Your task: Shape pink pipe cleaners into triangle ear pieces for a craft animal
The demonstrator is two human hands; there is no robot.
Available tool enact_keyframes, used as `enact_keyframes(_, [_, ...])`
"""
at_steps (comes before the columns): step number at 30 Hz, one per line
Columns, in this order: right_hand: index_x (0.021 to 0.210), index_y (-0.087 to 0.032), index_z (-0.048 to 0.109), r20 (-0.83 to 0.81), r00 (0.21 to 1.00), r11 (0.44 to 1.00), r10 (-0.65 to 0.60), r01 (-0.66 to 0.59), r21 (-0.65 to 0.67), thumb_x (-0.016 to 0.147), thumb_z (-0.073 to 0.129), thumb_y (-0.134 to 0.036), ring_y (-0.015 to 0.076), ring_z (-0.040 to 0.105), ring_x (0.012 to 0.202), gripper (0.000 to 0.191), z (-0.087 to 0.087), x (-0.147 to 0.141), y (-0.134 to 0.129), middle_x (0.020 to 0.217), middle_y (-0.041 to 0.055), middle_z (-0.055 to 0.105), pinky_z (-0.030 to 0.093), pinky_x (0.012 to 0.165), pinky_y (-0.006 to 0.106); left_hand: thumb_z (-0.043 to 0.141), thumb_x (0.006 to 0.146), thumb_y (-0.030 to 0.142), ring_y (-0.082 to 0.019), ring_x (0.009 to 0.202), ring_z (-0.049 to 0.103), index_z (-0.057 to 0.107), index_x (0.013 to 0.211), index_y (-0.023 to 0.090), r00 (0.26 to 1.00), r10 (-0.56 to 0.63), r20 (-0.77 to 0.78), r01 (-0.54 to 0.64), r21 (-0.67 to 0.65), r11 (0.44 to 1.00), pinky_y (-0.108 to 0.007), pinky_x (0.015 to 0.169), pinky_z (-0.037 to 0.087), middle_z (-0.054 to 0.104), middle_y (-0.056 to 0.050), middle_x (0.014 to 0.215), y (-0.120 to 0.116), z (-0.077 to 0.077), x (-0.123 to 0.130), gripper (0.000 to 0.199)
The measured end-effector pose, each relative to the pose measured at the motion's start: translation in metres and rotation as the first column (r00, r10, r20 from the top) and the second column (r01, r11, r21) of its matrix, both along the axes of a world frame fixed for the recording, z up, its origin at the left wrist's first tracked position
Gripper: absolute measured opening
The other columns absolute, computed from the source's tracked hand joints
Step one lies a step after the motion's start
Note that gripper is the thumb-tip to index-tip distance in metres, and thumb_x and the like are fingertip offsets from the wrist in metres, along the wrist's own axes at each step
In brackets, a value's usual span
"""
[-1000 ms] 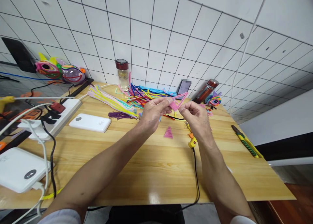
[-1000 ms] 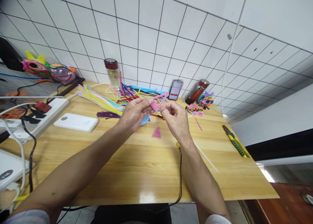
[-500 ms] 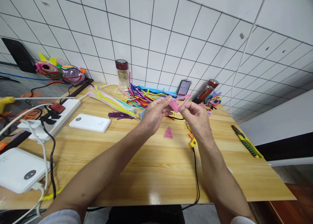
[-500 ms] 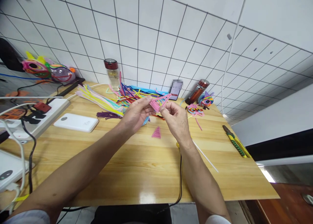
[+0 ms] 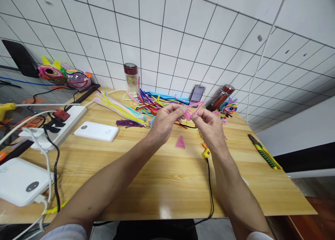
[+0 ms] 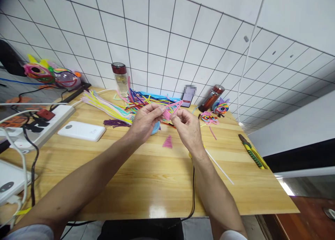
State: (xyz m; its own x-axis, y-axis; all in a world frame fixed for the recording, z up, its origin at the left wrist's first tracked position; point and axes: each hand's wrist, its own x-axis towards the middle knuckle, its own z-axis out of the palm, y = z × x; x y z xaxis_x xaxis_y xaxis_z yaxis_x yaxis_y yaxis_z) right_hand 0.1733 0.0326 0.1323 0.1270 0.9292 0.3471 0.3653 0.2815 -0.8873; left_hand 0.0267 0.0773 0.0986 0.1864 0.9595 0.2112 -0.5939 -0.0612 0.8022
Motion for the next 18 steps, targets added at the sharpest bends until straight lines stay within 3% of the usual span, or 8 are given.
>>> enact_keyframes(10, [0.070, -0.022, 0.061, 0.008, 1.000, 1.000, -0.018, 0.018, -0.004, 0.078, 0.071, -0.041, 0.0118, 0.040, 0.059, 0.022, -0.0013, 0.0026, 0.0012, 0.062, -0.0040, 0.051, 0.034, 0.056, 0.027, 0.098, 0.068, 0.040, -0.009, 0.063, 0.061, 0.076, 0.075, 0.016, 1.000, -0.009, 0.023, 0.010, -0.029, 1.000, -0.022, 0.065, 0.048, 0.073, -0.001, 0.069, 0.0025, 0.0018, -0.0031, 0.033])
enact_keyframes(18, [0.069, -0.023, 0.060, 0.012, 1.000, 1.000, -0.021, 0.021, -0.001, 0.078, 0.073, -0.042, 0.0111, 0.040, 0.059, 0.025, -0.0024, 0.0034, 0.0025, 0.062, -0.0042, 0.050, 0.032, 0.055, 0.027, 0.097, 0.071, 0.035, -0.009, 0.064, 0.062, 0.076, 0.077, 0.015, 1.000, -0.020, -0.006, 0.019, -0.040, 0.999, -0.022, 0.065, 0.048, 0.072, -0.001, 0.069, 0.0028, 0.0036, -0.0038, 0.029])
